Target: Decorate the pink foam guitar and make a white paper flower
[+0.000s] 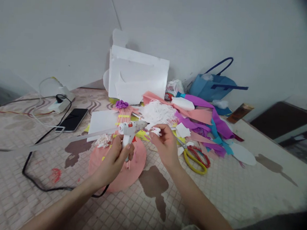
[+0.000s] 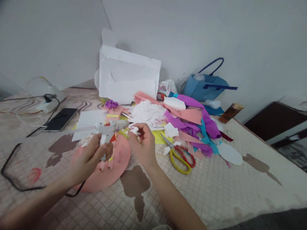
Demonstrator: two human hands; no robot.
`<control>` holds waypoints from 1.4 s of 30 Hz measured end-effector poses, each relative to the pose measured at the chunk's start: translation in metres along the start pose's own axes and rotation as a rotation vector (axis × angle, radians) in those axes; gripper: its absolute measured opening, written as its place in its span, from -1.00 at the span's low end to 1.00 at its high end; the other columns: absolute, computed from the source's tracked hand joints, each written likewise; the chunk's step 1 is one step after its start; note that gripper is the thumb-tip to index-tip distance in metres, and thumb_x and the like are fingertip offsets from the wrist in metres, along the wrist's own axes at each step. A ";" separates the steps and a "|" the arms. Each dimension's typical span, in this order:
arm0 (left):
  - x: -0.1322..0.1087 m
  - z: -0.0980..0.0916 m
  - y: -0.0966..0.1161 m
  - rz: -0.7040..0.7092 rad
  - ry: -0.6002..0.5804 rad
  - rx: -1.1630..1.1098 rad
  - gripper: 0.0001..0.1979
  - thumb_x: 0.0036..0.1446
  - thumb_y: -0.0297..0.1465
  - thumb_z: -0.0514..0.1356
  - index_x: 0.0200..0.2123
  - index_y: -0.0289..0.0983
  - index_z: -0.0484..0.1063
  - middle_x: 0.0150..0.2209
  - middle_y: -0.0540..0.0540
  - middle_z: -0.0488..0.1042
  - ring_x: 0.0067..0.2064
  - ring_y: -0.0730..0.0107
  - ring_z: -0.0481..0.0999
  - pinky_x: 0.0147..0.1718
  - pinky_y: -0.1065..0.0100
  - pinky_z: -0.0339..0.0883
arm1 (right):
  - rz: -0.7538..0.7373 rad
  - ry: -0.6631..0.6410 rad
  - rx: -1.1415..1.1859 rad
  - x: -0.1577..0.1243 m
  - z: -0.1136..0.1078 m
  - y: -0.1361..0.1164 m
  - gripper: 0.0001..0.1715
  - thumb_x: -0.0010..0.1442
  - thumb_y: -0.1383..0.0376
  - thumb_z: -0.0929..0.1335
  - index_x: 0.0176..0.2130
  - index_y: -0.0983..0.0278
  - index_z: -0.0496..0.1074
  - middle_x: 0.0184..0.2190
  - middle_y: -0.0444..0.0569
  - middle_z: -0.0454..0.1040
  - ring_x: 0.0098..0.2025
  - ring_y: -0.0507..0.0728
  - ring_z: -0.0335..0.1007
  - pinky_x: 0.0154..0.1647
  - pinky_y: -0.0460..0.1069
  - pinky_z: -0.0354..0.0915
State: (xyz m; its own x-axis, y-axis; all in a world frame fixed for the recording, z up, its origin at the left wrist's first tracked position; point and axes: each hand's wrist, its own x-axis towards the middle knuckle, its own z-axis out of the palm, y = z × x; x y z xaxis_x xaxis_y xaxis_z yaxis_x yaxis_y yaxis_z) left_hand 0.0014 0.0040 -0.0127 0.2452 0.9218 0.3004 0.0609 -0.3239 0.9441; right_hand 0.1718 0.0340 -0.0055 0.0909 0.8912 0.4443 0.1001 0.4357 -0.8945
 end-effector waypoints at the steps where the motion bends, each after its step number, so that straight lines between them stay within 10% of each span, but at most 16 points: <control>1: 0.000 0.001 0.001 -0.014 0.000 0.001 -0.88 0.28 -0.36 -0.08 -0.34 -0.22 0.04 -0.48 0.09 0.19 -0.45 0.53 0.25 -0.41 0.40 0.20 | -0.025 -0.026 -0.035 -0.001 0.001 -0.001 -0.84 0.10 0.34 0.32 -0.23 0.19 0.32 -0.34 -0.12 0.35 -0.34 0.04 0.26 -0.33 -0.05 0.23; 6: -0.002 0.003 0.006 -0.032 -0.001 0.062 -0.91 0.28 -0.36 -0.10 -0.31 -0.22 0.05 -0.50 0.10 0.20 -0.46 0.51 0.24 -0.42 0.40 0.19 | -0.249 -0.007 -0.218 -0.004 0.005 -0.005 -0.79 0.09 0.44 0.30 -0.24 0.19 0.38 -0.26 -0.07 0.33 -0.20 0.07 0.29 -0.22 -0.03 0.24; 21: -0.004 0.009 0.008 -0.091 -0.024 0.155 -0.85 0.26 -0.32 -0.08 -0.36 -0.19 -0.01 -0.48 0.09 0.22 -0.46 0.48 0.26 -0.43 0.40 0.21 | -0.323 -0.081 -0.205 -0.007 0.011 -0.006 -0.85 0.15 0.38 0.29 -0.26 0.15 0.38 -0.25 -0.07 0.42 -0.16 0.10 0.36 -0.12 0.04 0.28; 42: -0.002 0.006 0.007 0.016 0.112 0.535 -0.96 0.21 -0.40 -0.03 -0.30 -0.22 0.10 -0.45 0.02 0.26 -0.44 0.42 0.26 -0.44 0.37 0.19 | 0.074 -0.128 0.145 -0.013 0.017 -0.006 -0.67 0.01 0.26 0.41 -0.18 0.18 0.35 -0.18 -0.05 0.41 -0.15 0.08 0.40 -0.21 -0.03 0.39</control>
State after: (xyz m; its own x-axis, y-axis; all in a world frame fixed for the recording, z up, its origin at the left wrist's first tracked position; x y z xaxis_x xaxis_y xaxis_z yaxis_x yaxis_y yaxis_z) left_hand 0.0071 -0.0009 -0.0076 0.1470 0.9235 0.3543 0.5488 -0.3741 0.7476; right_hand 0.1533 0.0223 -0.0064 -0.0344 0.9262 0.3755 -0.0468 0.3738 -0.9263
